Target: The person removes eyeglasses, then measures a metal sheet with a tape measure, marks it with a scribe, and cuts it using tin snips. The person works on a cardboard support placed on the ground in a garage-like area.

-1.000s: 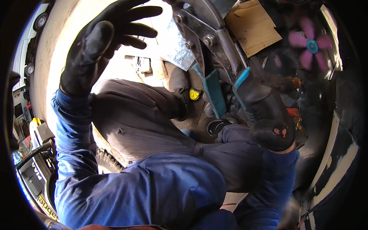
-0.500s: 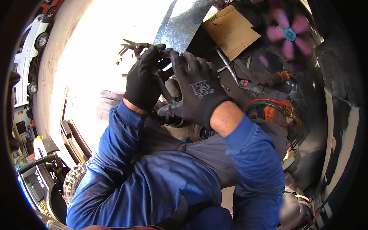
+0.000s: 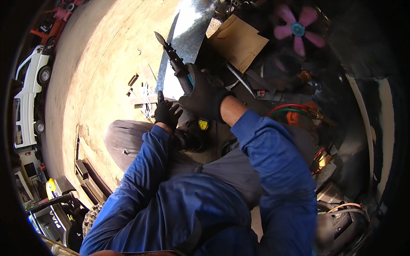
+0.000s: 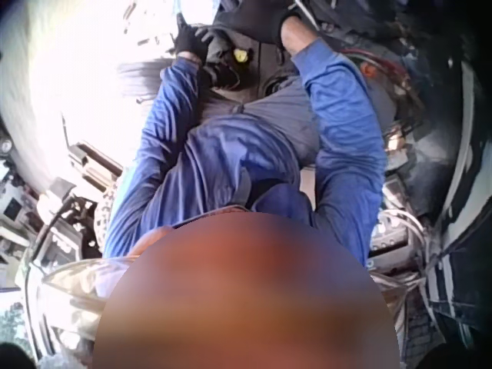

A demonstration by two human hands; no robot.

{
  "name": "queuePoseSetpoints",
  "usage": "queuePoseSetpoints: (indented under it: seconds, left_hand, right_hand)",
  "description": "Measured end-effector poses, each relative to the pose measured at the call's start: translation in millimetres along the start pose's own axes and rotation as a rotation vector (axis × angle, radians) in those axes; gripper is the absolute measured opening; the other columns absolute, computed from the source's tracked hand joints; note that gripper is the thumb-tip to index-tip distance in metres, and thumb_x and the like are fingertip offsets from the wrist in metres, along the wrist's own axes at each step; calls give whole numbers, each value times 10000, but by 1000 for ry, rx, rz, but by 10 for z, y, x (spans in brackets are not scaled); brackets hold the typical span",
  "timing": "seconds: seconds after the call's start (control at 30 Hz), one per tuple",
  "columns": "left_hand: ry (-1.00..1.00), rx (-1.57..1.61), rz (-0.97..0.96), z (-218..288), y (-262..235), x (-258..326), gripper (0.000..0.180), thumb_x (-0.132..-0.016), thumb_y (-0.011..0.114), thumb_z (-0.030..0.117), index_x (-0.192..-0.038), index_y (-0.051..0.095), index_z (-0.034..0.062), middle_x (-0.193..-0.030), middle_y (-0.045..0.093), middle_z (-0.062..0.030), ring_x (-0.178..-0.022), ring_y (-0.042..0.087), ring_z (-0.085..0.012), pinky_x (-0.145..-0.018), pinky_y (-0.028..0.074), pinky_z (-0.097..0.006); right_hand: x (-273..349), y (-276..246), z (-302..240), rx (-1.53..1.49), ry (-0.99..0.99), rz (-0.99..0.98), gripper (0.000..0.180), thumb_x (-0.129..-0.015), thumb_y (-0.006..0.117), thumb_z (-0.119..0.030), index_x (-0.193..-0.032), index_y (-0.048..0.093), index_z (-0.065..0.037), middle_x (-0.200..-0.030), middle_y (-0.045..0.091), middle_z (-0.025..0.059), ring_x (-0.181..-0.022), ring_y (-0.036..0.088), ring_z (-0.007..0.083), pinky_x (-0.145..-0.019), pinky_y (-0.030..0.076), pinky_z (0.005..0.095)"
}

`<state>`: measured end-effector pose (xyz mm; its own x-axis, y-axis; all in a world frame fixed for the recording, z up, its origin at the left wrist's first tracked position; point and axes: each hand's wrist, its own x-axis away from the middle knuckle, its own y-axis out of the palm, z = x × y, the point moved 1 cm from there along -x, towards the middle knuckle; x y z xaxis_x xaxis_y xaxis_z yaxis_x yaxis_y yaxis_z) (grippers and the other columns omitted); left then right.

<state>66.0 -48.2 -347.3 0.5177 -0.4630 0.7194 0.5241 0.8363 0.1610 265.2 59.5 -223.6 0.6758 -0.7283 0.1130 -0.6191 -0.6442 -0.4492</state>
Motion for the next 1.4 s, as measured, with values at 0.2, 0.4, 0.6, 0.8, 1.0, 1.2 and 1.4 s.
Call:
queuePoseSetpoints:
  seconds: [0.2, 0.4, 0.6, 0.8, 1.0, 1.2, 1.4]
  left_hand:
    - [-87, 398, -234, 132, -136, -1095, 505, -1147, 363, 402, -1583, 479, 175, -1542, 595, -110, -1451, 524, -267, -1221, 427, -492]
    - [204, 155, -375, 244, -156, -1147, 366, -1132, 491, 276, -1394, 609, 48, -1340, 727, -115, -1245, 683, -251, -1105, 530, -405]
    - [1159, -1181, 72, 803, 123, -575, 382, -993, 720, 119, -1344, 668, -23, -1256, 764, -166, -1154, 732, -257, -979, 575, -374]
    - [1212, -1045, 12, 1660, -24, -484, 408, -1062, 591, 60, -1459, 613, -31, -1383, 706, -175, -1257, 689, -261, -1068, 548, -358]
    - [763, -401, -275, 1966, -193, -500, 406, -1102, 542, 103, -1479, 590, -38, -1404, 684, -192, -1287, 669, -290, -1098, 546, -389]
    - [348, -99, -272, 1881, 410, -703, 309, -1073, 682, 248, -1275, 721, 17, -1173, 775, -113, -975, 746, -223, -841, 612, -354]
    - [393, -113, -329, 2116, 952, -784, 289, -1073, 691, 273, -1234, 732, 36, -1097, 781, -110, -943, 760, -240, -848, 634, -370]
  right_hand:
    - [19, 35, -51, 90, 24, -17, 1113, -785, 796, -483, -1692, 244, -148, -1539, 489, 276, -1418, 519, 450, -1176, 423, 564]
    - [120, -58, -123, 165, 97, -15, 1080, -829, 792, -440, -1695, 224, -133, -1567, 461, 295, -1461, 473, 457, -1216, 389, 554]
    - [179, -169, -148, 112, 127, -44, 1037, -859, 793, -317, -1687, 210, -95, -1592, 414, 317, -1491, 437, 450, -1216, 405, 516]
    - [183, -199, -90, -10, 7, -15, 1039, -854, 796, -235, -1693, 203, -81, -1574, 428, 296, -1493, 443, 418, -1200, 425, 482]
    - [256, -213, -71, -87, -78, -5, 1025, -838, 737, -256, -1690, 198, -72, -1498, 463, 343, -1395, 504, 494, -1166, 444, 522]
    - [197, -94, 127, -185, -123, -26, 985, -855, 725, -188, -1679, 206, -42, -1516, 462, 334, -1402, 508, 470, -1170, 441, 500]
    - [252, -54, 263, -234, -16, 44, 884, -867, 712, -30, -1648, 298, -7, -1489, 536, 191, -1416, 531, 299, -1169, 449, 389]
